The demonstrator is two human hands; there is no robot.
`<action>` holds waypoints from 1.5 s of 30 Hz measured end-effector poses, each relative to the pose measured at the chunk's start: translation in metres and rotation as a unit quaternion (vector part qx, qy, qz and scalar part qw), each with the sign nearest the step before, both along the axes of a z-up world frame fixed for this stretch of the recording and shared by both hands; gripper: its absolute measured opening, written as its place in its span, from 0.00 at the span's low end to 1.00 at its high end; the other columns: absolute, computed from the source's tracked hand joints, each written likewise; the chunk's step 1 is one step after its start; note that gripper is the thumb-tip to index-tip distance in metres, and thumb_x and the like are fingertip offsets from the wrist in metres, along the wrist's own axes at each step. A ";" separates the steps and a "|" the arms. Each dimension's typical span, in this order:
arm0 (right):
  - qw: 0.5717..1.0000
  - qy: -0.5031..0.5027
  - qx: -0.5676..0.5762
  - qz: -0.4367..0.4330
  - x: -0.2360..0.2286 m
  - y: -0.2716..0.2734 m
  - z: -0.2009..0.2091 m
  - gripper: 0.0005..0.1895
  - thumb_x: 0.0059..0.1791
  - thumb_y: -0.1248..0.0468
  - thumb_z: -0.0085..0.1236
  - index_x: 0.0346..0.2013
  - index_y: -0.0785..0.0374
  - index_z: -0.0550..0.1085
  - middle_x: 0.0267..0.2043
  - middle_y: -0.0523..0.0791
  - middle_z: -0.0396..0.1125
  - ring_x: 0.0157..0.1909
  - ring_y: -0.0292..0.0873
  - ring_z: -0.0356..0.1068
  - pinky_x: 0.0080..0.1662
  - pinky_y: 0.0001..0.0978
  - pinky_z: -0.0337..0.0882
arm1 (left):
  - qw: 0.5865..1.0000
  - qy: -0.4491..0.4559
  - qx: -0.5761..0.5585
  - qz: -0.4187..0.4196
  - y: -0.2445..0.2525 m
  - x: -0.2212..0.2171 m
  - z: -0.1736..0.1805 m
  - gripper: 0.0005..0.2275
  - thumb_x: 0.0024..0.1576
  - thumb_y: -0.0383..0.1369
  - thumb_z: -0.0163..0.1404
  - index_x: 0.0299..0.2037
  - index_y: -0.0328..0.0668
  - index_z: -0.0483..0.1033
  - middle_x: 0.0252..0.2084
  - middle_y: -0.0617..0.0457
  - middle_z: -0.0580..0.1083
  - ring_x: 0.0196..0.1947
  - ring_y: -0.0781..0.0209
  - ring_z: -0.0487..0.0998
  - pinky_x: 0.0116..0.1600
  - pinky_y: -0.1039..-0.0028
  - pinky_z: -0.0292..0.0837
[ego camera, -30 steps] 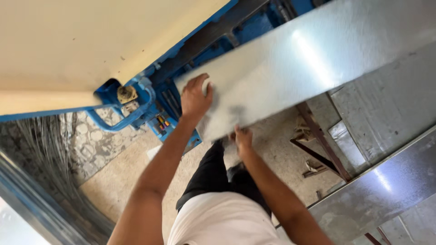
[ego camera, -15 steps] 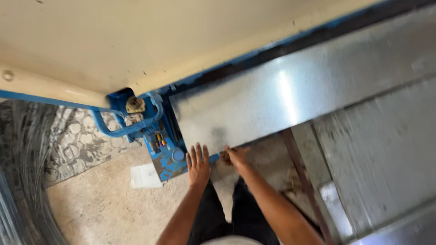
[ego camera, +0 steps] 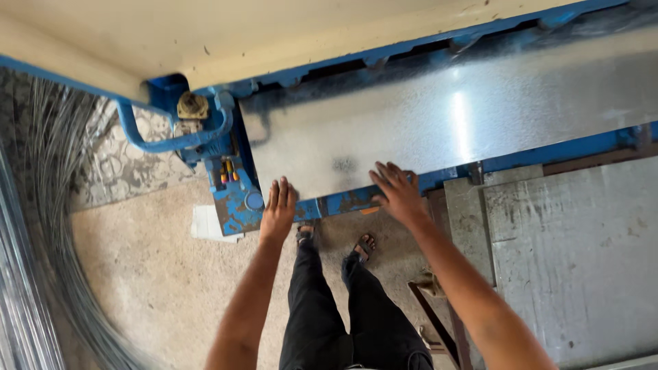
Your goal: The person repeatedly feeds a large rectangular metal sheet into a blue industrial bending machine. They align the sheet, push it through the rollers to bend it, and then remove it. This process is repeated multiple times on the same sheet, flipping it over between passes to achieve the desired curvature.
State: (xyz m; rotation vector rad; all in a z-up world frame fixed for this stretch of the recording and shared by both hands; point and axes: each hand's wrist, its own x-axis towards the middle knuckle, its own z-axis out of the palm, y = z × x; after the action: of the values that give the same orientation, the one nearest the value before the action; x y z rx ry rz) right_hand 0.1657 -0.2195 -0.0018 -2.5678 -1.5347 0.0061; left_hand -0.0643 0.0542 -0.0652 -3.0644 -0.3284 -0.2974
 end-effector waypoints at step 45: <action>0.966 -0.129 0.144 -0.173 0.045 0.058 -0.101 0.44 0.42 0.65 0.75 0.71 0.47 0.66 0.77 0.47 0.50 0.67 0.54 0.49 0.64 0.55 0.52 | 0.941 -0.150 -0.236 0.193 -0.025 0.101 -0.008 0.38 0.45 0.37 0.57 0.67 0.26 0.62 0.73 0.23 0.53 0.74 0.26 0.48 0.74 0.35 0.36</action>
State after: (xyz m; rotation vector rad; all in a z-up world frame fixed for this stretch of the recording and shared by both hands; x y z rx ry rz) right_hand 0.2102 -0.1619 -0.1028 -2.6294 -1.0337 -0.5658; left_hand 0.0369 0.0288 -0.0727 -3.2839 -1.1530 -0.7627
